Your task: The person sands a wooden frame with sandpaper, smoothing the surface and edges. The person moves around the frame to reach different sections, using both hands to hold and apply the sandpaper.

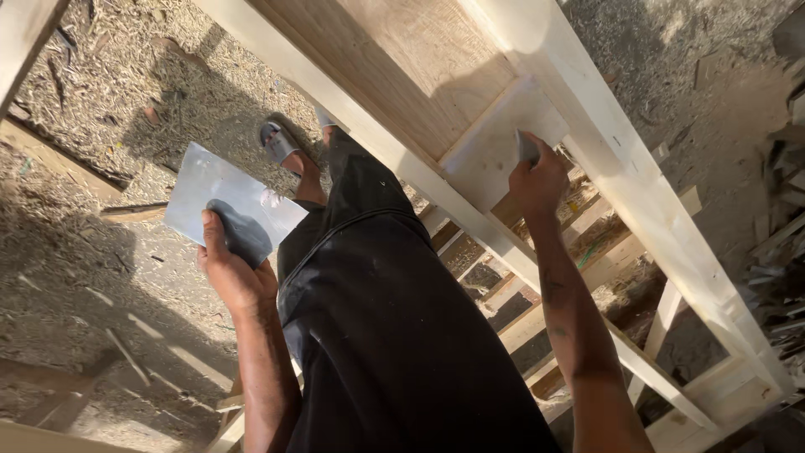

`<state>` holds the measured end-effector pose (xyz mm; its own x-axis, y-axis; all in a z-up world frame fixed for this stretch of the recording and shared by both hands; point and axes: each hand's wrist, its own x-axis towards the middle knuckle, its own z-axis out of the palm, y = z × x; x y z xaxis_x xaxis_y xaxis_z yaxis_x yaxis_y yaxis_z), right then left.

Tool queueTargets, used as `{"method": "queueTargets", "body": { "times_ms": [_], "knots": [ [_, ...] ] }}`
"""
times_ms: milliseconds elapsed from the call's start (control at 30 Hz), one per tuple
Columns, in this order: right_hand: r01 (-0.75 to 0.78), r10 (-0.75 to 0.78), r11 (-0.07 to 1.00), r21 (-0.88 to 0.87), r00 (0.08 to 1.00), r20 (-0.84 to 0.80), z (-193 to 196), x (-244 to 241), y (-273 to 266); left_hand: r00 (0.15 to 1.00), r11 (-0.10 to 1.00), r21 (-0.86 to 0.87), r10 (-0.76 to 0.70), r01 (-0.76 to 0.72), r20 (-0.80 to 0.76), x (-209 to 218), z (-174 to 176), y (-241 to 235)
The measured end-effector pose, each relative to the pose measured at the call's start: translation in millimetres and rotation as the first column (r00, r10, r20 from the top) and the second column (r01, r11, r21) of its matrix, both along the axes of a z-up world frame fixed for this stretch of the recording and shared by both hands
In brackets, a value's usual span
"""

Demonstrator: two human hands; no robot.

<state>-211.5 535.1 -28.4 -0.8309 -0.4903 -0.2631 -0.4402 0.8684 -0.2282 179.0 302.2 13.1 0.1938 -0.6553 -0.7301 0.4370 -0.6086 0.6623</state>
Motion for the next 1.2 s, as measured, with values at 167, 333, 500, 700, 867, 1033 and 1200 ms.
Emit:
{"method": "queueTargets", "body": {
  "times_ms": [167,333,500,700,867,1033,1200],
  "knots": [
    [0.45,-0.446,0.893,0.01,0.887,-0.117,-21,7,-28,0.975,0.968,-0.142,-0.216,0.207,-0.047,-19,13,-78],
    [0.566,-0.568,0.822,-0.059,0.822,-0.037,-25,27,-37,0.849,0.796,-0.369,-0.527,0.479,-0.034,-69,31,-162],
    [0.699,-0.7,0.709,0.092,0.714,-0.032,-26,34,-58,0.659,0.617,-0.395,-0.751,0.68,-0.039,-164,52,-209],
    [0.809,-0.807,0.587,-0.003,0.585,-0.083,-45,72,-100,0.444,0.424,-0.273,-0.896,0.863,0.015,-255,40,-235],
    [0.819,-0.84,0.542,-0.19,0.518,-0.163,-47,96,-150,0.172,0.195,-0.213,-0.977,0.957,-0.124,-316,15,-248],
    [0.903,-0.902,0.417,-0.103,0.397,-0.169,-47,101,-200,-0.068,-0.045,-0.177,-0.99,0.983,-0.126,-363,-13,-281],
    [0.934,-0.933,0.358,-0.014,0.358,-0.027,-20,92,-225,-0.156,-0.138,-0.18,-0.983,0.974,-0.093,-400,-20,-303]
  ]
}}
